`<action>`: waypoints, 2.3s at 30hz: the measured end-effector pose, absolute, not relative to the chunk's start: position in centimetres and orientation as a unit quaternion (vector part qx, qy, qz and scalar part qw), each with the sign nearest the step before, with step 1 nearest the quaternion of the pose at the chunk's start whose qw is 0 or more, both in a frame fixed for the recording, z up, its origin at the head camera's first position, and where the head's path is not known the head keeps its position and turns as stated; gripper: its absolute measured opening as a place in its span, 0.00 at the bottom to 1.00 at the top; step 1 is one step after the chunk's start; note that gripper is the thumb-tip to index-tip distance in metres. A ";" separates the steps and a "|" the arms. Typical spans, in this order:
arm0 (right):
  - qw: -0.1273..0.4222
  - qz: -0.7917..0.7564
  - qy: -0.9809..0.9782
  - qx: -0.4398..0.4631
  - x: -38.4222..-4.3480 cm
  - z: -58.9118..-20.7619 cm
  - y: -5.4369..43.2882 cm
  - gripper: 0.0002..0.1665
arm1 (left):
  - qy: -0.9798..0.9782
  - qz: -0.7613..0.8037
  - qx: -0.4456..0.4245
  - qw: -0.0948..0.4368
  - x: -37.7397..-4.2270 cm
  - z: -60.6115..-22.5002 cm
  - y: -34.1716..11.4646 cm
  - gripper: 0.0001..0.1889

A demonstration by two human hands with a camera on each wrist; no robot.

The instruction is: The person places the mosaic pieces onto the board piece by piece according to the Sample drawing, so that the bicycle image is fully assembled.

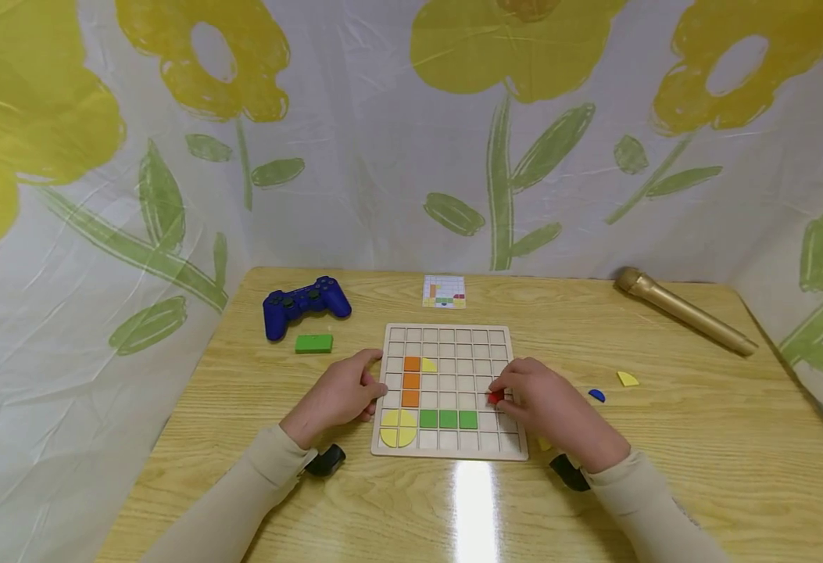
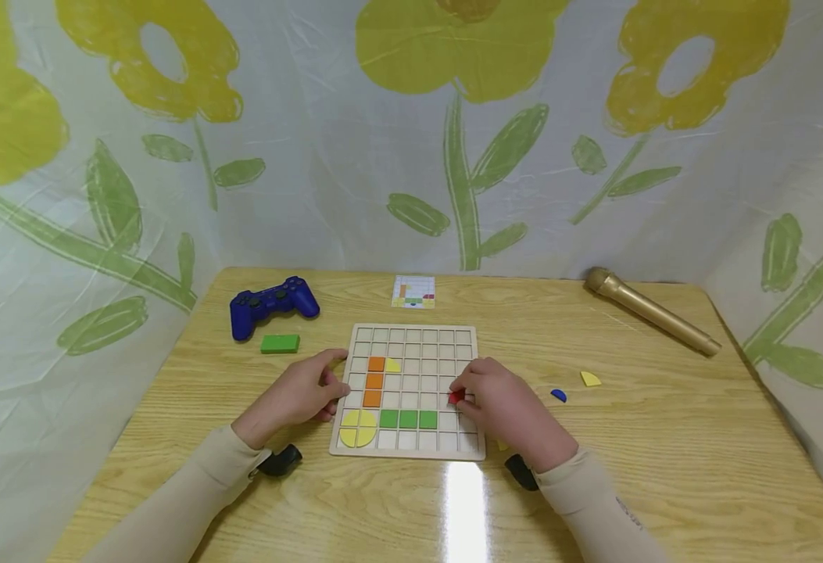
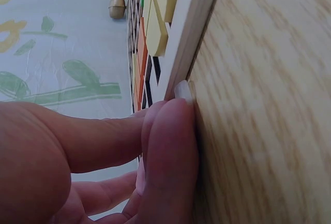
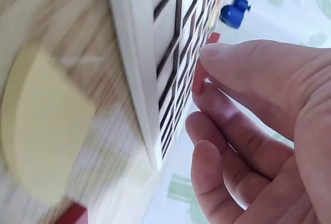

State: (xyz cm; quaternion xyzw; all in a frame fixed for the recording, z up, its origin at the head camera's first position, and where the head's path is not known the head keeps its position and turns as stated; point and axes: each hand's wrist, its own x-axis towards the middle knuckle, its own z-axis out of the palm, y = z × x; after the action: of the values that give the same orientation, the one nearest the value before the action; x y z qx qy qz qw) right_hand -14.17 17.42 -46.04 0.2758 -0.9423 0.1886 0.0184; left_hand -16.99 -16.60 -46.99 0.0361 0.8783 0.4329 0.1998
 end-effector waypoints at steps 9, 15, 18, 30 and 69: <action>0.042 0.179 -0.940 0.288 -13.8 -46.3 16.5 0.08 | 0.876 0.436 0.036 0.204 -17.0 -47.2 -16.5 0.35; 0.048 0.173 -0.937 0.301 -13.8 -46.6 16.2 0.09 | 0.876 0.436 0.035 0.203 -17.0 -47.0 -16.6 0.35; 0.047 0.170 -0.937 0.300 -13.9 -46.8 16.1 0.09 | 0.875 0.437 0.036 0.203 -17.0 -47.0 -16.6 0.36; 0.036 0.172 -0.940 0.294 -14.0 -47.2 16.1 0.08 | 0.879 0.430 0.034 0.204 -16.9 -46.8 -16.6 0.36; 0.035 0.154 -0.959 0.236 -11.3 -46.3 25.0 0.11 | 0.889 0.417 0.045 0.181 -16.5 -47.2 -16.9 0.36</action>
State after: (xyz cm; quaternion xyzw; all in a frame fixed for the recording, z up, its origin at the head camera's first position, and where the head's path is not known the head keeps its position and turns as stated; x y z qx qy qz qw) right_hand -11.32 24.96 -46.27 0.2363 -0.9587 0.1544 0.0348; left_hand -16.51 -16.87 -47.20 0.0452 0.8894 0.4174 0.1806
